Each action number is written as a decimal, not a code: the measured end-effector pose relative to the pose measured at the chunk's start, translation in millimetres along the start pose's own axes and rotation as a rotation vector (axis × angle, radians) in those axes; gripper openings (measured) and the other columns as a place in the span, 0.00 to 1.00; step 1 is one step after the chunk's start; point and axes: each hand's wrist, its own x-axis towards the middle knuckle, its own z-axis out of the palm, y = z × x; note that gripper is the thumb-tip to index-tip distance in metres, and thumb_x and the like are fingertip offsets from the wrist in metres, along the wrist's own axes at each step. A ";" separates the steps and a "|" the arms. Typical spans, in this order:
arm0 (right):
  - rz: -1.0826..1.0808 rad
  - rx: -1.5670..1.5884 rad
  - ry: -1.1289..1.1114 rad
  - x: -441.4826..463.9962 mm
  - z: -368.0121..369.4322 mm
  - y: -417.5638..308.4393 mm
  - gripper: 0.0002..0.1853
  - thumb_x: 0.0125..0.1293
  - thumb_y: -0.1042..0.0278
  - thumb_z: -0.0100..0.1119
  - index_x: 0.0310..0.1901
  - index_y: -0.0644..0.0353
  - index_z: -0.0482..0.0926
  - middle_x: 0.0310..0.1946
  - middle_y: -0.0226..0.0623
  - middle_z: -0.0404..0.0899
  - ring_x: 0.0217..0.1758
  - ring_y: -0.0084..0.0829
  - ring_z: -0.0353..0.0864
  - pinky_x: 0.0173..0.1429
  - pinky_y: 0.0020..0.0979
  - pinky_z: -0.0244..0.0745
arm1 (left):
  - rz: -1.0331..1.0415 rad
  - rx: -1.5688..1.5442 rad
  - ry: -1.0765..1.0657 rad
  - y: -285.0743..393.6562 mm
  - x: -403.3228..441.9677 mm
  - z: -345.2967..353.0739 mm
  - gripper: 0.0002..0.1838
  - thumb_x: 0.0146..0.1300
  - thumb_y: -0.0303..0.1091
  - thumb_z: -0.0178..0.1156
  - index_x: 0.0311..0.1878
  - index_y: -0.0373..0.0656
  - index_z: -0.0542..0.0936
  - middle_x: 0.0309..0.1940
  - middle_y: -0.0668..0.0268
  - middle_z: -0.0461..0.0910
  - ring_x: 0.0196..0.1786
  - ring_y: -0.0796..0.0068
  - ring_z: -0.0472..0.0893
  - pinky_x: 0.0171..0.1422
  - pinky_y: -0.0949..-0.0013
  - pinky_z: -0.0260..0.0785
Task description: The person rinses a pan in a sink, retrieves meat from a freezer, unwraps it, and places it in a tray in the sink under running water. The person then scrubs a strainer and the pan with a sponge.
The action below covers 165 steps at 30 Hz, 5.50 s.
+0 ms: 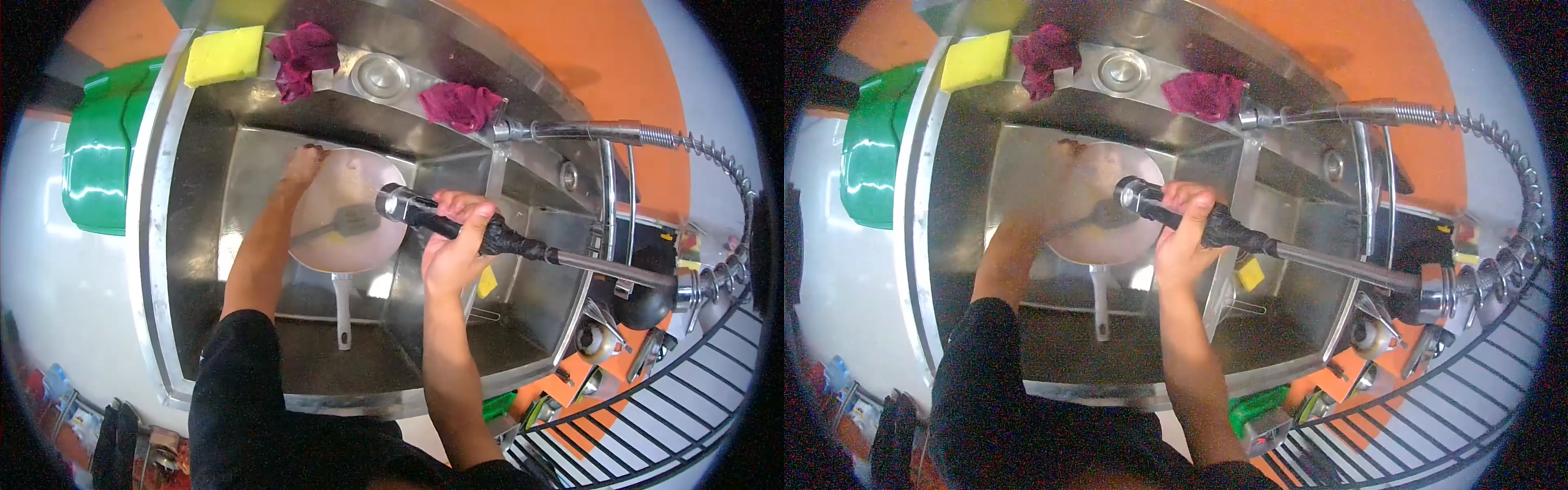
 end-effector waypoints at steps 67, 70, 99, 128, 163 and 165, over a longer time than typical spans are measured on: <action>0.060 0.110 -0.054 -24.0 15.3 4.4 0.22 0.70 0.47 0.43 0.23 0.53 0.60 0.21 0.29 0.60 0.26 0.26 0.61 0.40 0.37 0.63 | -0.114 -0.214 -0.080 -47.3 -29.4 43.9 0.14 0.64 0.29 0.47 0.53 0.43 0.71 0.48 0.45 0.74 0.50 0.50 0.75 0.53 0.56 0.69; -0.076 -0.032 0.037 -8.1 17.8 4.8 0.22 0.69 0.48 0.46 0.24 0.56 0.60 0.22 0.31 0.62 0.28 0.29 0.64 0.42 0.39 0.66 | -0.005 -0.144 0.018 -61.6 -39.0 52.1 0.17 0.64 0.29 0.46 0.56 0.42 0.68 0.51 0.43 0.72 0.52 0.50 0.75 0.54 0.57 0.69; 0.328 0.019 -0.121 -34.4 -21.1 -6.0 0.18 0.69 0.58 0.50 0.25 0.60 0.63 0.19 0.32 0.61 0.22 0.27 0.62 0.29 0.31 0.62 | -0.057 0.074 -0.039 -9.8 -146.0 -45.1 0.30 0.60 0.36 0.53 0.64 0.37 0.59 0.62 0.39 0.59 0.66 0.52 0.61 0.68 0.53 0.54; -0.192 -0.134 -0.123 -9.9 -58.3 -6.8 0.18 0.67 0.55 0.52 0.27 0.60 0.63 0.21 0.35 0.65 0.26 0.31 0.67 0.36 0.37 0.69 | 0.168 -0.093 -0.549 75.9 -193.1 45.1 0.15 0.66 0.43 0.46 0.38 0.52 0.83 0.32 0.55 0.80 0.39 0.58 0.81 0.43 0.63 0.73; -0.005 -0.065 -0.069 -6.5 -26.7 17.6 0.18 0.68 0.57 0.51 0.26 0.59 0.62 0.20 0.33 0.63 0.24 0.29 0.64 0.35 0.38 0.66 | 0.383 0.155 -0.602 74.0 -152.2 71.2 0.31 0.62 0.43 0.45 0.70 0.53 0.56 0.70 0.58 0.52 0.73 0.55 0.48 0.74 0.45 0.33; -0.056 -0.070 -0.029 -2.4 -27.4 15.0 0.17 0.67 0.59 0.54 0.26 0.61 0.64 0.20 0.34 0.64 0.24 0.29 0.65 0.33 0.35 0.66 | 0.358 0.226 -0.375 56.4 -154.0 96.2 0.30 0.62 0.43 0.45 0.69 0.53 0.58 0.70 0.58 0.52 0.73 0.55 0.48 0.75 0.46 0.32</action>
